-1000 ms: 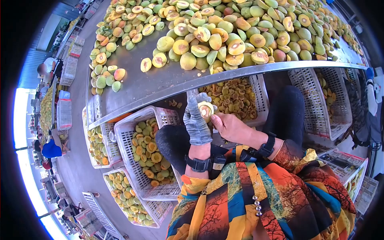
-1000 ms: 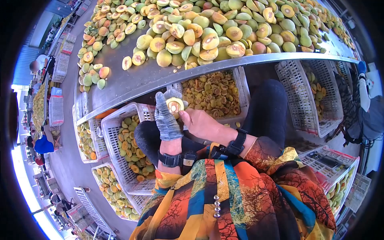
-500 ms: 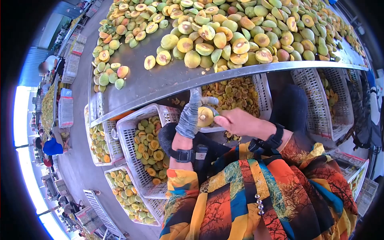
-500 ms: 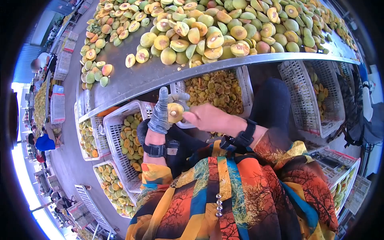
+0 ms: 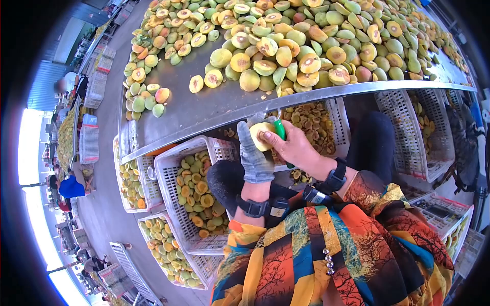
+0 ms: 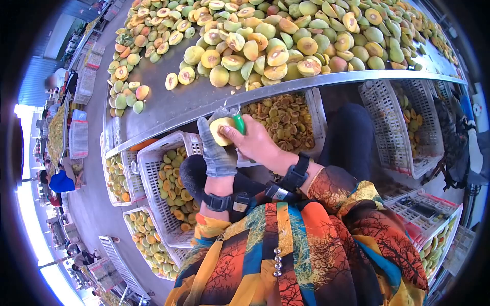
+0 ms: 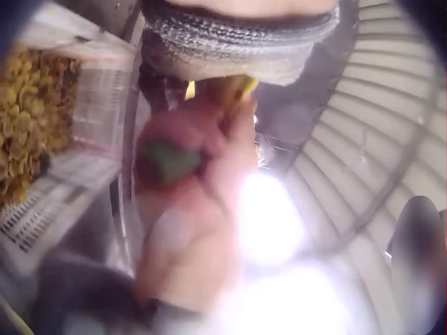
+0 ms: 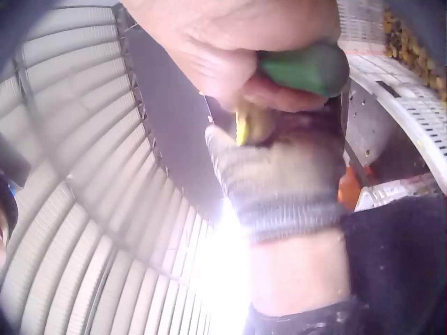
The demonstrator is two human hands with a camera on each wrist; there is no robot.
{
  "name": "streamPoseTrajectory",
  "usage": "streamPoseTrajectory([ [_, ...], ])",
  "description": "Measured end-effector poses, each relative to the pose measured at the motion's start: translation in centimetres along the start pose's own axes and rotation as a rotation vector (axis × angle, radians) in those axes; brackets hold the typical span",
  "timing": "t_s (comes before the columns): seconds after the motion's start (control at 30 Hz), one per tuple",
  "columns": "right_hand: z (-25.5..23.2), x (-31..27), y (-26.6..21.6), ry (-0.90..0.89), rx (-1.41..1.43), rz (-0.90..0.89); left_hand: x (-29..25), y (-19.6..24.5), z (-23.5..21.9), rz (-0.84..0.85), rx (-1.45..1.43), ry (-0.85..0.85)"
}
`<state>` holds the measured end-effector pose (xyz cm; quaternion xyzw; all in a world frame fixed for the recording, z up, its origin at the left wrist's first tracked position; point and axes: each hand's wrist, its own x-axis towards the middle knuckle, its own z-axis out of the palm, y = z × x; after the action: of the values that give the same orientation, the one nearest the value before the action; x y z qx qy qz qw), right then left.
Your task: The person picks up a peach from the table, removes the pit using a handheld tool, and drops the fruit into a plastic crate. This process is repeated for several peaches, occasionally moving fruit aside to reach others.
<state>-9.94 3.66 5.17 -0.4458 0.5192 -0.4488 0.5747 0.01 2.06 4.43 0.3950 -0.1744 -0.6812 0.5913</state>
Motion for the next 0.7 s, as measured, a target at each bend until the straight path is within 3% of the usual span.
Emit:
streamPoseTrajectory([
  [0.03,0.4,0.0,0.9,0.045,-0.139,-0.129,0.8,-0.4,-1.1,0.005,0.000,0.006],
  [0.1,0.7,-0.7,2.7,0.033,-0.211,-0.191,2.7,-0.8,-3.1,0.006,-0.103,-0.035],
  [0.13,0.4,-0.9,2.6,0.031,-0.285,-0.254,2.4,-0.3,-2.3,-0.022,-0.101,0.075],
  [0.27,-1.4,-1.6,1.8,-0.107,-0.463,-0.166,1.8,0.5,-1.4,-0.019,0.016,0.099],
  [0.37,-1.9,-1.8,0.3,-0.115,-0.548,-0.186,1.6,0.5,-1.3,-0.042,0.065,-0.023],
  [0.5,-1.9,-1.8,1.1,-0.076,-0.571,-0.263,0.8,0.2,0.4,-0.063,0.107,0.011],
  [0.6,-1.8,-2.2,0.6,-0.050,-0.612,-0.167,1.3,-1.4,-0.3,0.095,0.123,-0.031],
  [0.7,-1.2,-2.3,0.7,-0.020,-0.558,-0.121,1.4,-2.3,-0.7,0.077,0.088,-0.108],
])
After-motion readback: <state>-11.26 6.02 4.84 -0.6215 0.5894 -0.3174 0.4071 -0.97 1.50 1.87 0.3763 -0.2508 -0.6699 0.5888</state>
